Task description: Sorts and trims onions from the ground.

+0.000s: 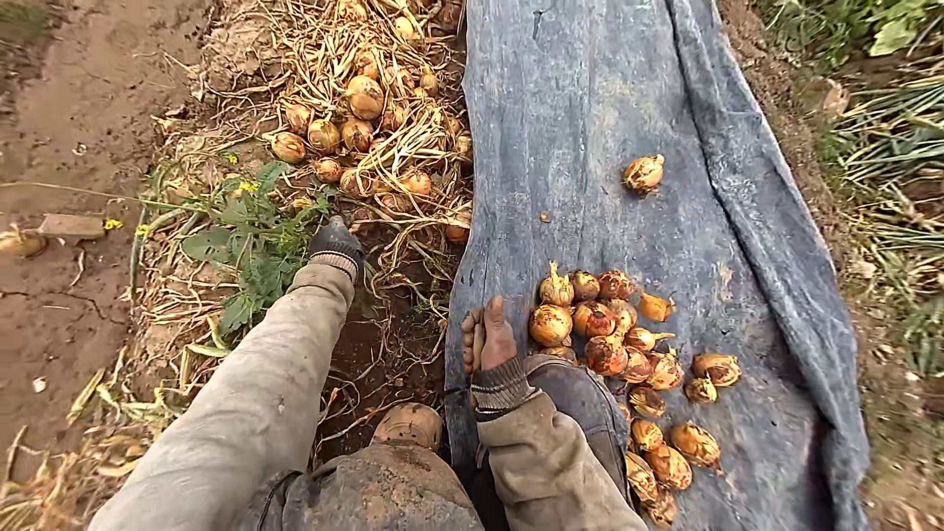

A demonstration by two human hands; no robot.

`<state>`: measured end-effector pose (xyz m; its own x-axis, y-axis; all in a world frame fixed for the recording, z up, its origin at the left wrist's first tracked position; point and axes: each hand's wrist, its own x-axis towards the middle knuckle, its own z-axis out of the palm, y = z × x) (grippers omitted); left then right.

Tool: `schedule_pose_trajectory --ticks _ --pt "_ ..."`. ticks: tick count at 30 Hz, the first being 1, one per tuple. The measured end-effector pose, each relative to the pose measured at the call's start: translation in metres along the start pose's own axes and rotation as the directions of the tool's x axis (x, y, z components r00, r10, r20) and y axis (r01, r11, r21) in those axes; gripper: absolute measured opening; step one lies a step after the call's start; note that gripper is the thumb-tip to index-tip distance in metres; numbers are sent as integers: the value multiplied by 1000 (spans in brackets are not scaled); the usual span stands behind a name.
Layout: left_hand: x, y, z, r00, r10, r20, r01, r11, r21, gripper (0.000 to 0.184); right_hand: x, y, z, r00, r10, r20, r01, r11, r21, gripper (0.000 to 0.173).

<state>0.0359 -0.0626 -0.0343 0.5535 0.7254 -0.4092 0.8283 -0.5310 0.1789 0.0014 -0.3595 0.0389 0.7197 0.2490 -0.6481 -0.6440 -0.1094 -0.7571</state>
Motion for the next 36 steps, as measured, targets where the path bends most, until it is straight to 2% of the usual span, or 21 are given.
schedule_pose_trajectory --ticks 2,5,6,9,11,13,15,17,18,21,23,26,27,28,30,32,33,34,36 --pt "-2 -13 -4 995 95 26 -93 994 -51 42 0 4 6 1000 22 22 -19 994 -105 65" --pt "-45 -33 -17 972 230 43 -217 954 -205 42 0 8 10 995 66 74 -38 942 -333 68" --pt "-64 -43 -18 962 271 22 -252 919 -302 39 0 8 13 992 88 91 -45 917 -397 67" --pt "-127 -76 -16 924 372 -84 -344 717 -606 23 -7 14 21 975 123 186 -12 862 -507 63" --pt "-169 -94 -18 895 429 -122 -388 616 -686 24 -14 21 24 936 43 350 137 871 -472 66" --pt "-200 -106 -18 838 519 -170 -478 547 -687 27 -25 23 28 866 -102 489 302 887 -349 73" --pt "-218 -114 -21 772 626 -110 -494 481 -724 34 -37 18 29 798 -228 558 410 884 -225 74" --pt "-225 -113 -29 708 704 -55 -475 416 -775 47 -45 14 28 779 -321 539 471 867 -164 67" --pt "-225 -109 -33 698 712 -75 -499 408 -765 52 -47 12 27 782 -339 523 475 867 -148 60" --pt "-213 -92 -39 705 643 -301 -654 424 -626 33 -46 11 26 834 -277 477 387 910 -148 58" --pt "-199 -80 -49 710 600 -370 -702 555 -447 30 -45 10 26 895 -182 407 265 951 -158 58" --pt "-177 -48 -60 790 475 -388 -600 732 -324 37 -35 11 25 972 -35 231 65 990 -124 59" --pt "-172 -35 -65 793 503 -345 -600 745 -292 40 -30 13 23 981 19 193 16 983 -181 62" --pt "-168 -24 -71 759 597 -260 -650 720 -242 38 -23 16 21 980 69 184 -20 967 -256 67" --pt "-166 2 -81 628 773 95 -766 635 -99 33 -9 24 16 967 152 206 -73 935 -347 77" --pt "-169 31 -78 487 754 441 -857 510 76 33 -3 21 9 972 154 175 -105 960 -259 77" --pt "-166 47 -74 434 744 508 -887 450 99 34 -2 14 5 982 144 125 -124 979 -160 75" --pt "-158 62 -70 422 759 497 -897 428 108 33 -1 4 -1 987 133 93 -127 990 -64 72" --pt "-125 95 -64 487 806 337 -873 465 151 28 1 -14 -17 999 21 36 -24 996 81 68"
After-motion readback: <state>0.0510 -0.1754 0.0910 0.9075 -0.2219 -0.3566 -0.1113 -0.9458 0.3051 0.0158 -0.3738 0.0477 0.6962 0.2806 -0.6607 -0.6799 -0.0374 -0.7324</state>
